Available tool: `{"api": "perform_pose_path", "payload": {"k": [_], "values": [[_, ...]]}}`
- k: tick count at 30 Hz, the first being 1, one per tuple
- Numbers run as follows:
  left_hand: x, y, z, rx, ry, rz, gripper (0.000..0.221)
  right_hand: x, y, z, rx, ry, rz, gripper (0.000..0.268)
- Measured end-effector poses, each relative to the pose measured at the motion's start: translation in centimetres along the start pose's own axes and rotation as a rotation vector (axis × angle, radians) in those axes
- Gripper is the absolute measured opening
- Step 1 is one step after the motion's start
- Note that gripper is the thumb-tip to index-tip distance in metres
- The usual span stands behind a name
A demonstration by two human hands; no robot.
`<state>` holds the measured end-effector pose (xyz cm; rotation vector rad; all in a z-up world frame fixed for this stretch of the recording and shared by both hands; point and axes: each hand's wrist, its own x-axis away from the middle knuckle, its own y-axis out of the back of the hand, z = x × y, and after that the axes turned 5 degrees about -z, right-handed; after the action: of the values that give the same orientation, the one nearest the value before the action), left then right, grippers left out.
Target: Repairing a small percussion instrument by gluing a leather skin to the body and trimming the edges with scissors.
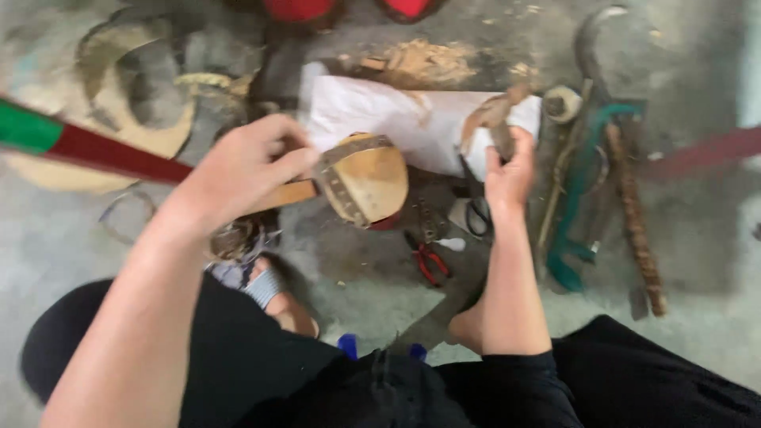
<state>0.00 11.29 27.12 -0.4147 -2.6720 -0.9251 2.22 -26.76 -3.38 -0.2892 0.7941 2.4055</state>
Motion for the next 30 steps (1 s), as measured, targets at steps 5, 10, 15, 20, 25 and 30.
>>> {"api": "perform_pose_path", "payload": {"k": [5, 10, 15, 20, 25, 30], "values": [[1.4, -0.1, 0.5, -0.403, 0.02, -0.22, 0.025, 0.9, 2.3, -2.1, 0.354, -0.009, 0.125, 0.035], [2.8, 0.3, 0.6, -0.439, 0.1, -0.243, 0.025, 3.5, 3.3, -8.4, 0.44, -0.199, 0.112, 0.03], [3.8, 0.9, 1.3, -0.454, 0.129, -0.323, 0.024, 4.6, 3.4, -15.3, 0.466, -0.253, 0.028, 0.039], [4.7, 1.4, 1.2, -0.476, 0.214, -0.247, 0.019, 2.7, 3.5, -11.1, 0.519, -0.647, 0.178, 0.034], [5.8, 2.0, 3.4, -0.525, 0.227, -0.259, 0.023, 2.9, 2.0, -11.5, 0.501, -0.661, 0.214, 0.028], [7.4, 2.7, 4.9, -0.487, 0.244, -0.268, 0.019, 3.7, 0.5, -11.7, 0.508, -0.685, 0.317, 0.025]]}}
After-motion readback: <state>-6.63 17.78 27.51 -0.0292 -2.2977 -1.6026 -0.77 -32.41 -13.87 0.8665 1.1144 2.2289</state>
